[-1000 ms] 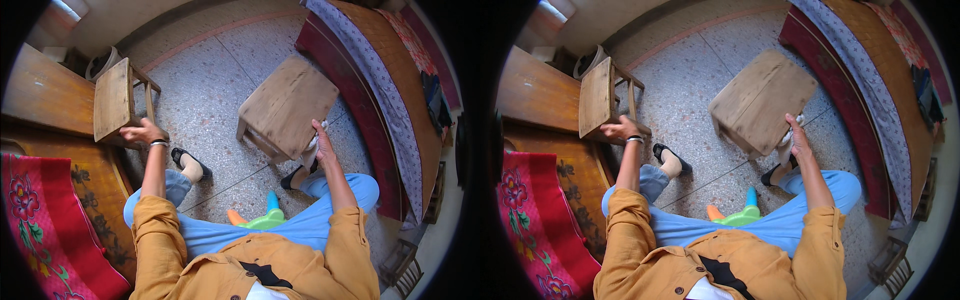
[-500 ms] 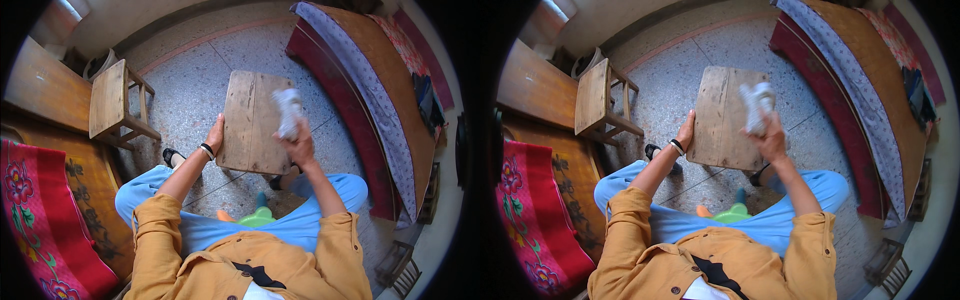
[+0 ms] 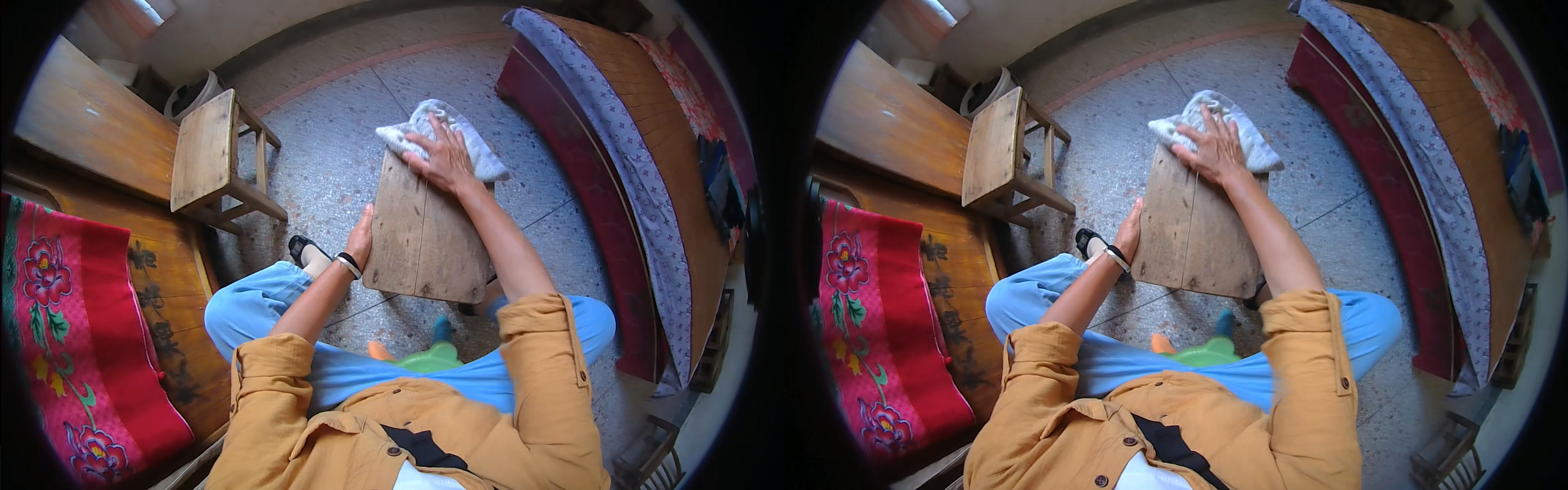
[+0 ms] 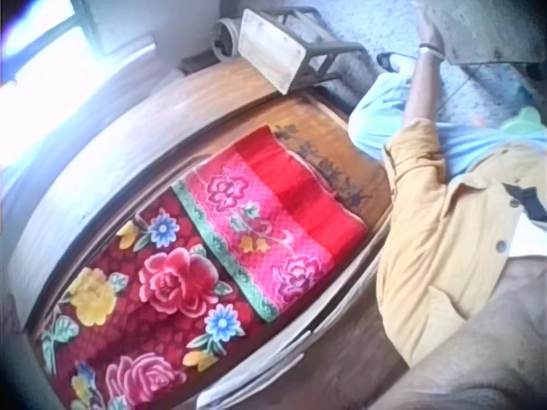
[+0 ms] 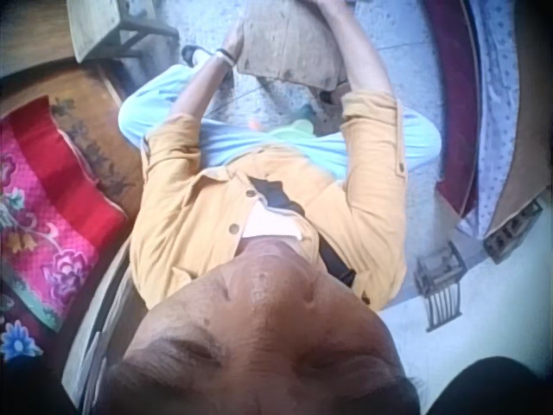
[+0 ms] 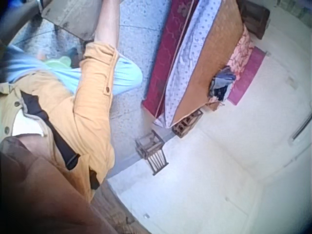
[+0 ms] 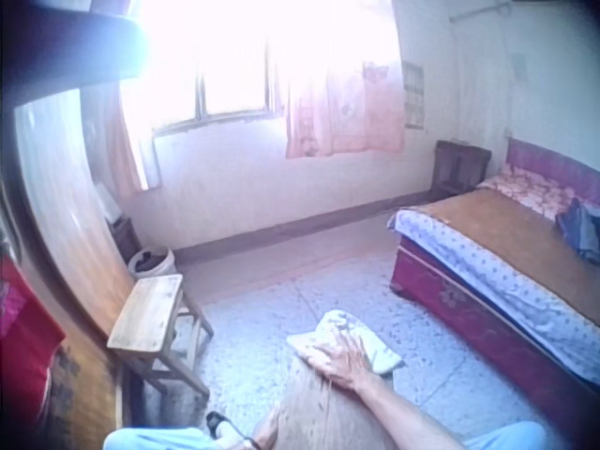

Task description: The person sits on the floor and wipes the surface of a small wooden stool with a white cloth. They then flip the stool over and wipe the legs and underside frame with the same cloth.

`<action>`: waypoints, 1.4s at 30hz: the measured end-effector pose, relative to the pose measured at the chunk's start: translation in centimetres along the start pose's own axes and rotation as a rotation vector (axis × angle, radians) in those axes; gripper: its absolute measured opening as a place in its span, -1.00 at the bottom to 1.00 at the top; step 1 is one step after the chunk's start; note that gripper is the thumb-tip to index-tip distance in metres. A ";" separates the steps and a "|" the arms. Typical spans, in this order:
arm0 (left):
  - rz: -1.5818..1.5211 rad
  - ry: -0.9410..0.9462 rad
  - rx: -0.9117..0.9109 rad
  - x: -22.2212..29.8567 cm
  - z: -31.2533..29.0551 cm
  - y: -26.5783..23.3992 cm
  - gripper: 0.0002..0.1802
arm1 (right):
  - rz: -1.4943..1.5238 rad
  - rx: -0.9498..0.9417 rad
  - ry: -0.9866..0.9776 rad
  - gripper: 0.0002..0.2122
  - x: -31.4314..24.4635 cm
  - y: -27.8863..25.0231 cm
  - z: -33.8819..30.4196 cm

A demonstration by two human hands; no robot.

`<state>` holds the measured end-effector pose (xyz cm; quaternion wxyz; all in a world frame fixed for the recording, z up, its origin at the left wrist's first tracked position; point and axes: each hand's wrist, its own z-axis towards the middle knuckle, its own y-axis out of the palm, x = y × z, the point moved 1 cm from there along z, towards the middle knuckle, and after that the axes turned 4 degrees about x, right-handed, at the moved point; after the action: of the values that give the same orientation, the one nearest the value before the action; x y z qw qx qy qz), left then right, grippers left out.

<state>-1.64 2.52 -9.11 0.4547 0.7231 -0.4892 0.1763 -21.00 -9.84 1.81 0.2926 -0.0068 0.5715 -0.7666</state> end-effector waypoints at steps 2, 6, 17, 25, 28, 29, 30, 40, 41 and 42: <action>0.055 0.029 0.012 -0.9 0.9 -1.1 -0.30 | 0.001 -0.008 0.069 -0.56 -0.5 0.4 1.1; -0.286 -0.094 -0.087 0.2 -1.8 1.4 -0.34 | 0.128 -0.097 -0.219 -0.57 -5.1 -0.2 -5.6; 0.065 0.236 -0.087 2.7 -2.1 3.0 -0.29 | 0.128 -0.090 -0.123 -0.59 -0.1 -3.2 -7.7; 0.808 0.575 0.162 6.0 2.5 5.1 -0.28 | 0.122 -0.026 -0.077 -0.59 1.8 -3.3 -7.3; 0.853 0.615 0.179 5.6 3.8 4.3 -0.35 | 0.215 -0.115 -0.275 -0.62 -2.4 -5.9 -15.0; 0.861 0.610 0.171 5.7 3.7 4.3 -0.35 | 0.255 -0.156 -0.310 -0.63 -3.4 -6.8 -17.2; 0.841 0.653 0.181 5.6 3.3 4.6 -0.39 | 0.275 -0.193 -0.303 -0.62 -4.1 -7.8 -18.9; 0.933 0.620 0.274 6.6 1.9 6.1 -0.42 | 0.089 -0.002 0.078 -0.57 4.2 -4.2 -4.8; 0.931 0.596 0.274 6.8 1.7 6.2 -0.41 | 0.090 0.027 0.107 -0.56 4.8 -3.6 -3.1; 0.924 0.572 0.272 7.0 1.7 6.3 -0.39 | 0.042 0.017 0.171 -0.56 4.7 -3.1 -1.9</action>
<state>-4.16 -3.37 -2.04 0.3474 0.4090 -0.5854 0.6077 -26.90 -9.74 2.37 0.2586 0.0732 0.5877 -0.7631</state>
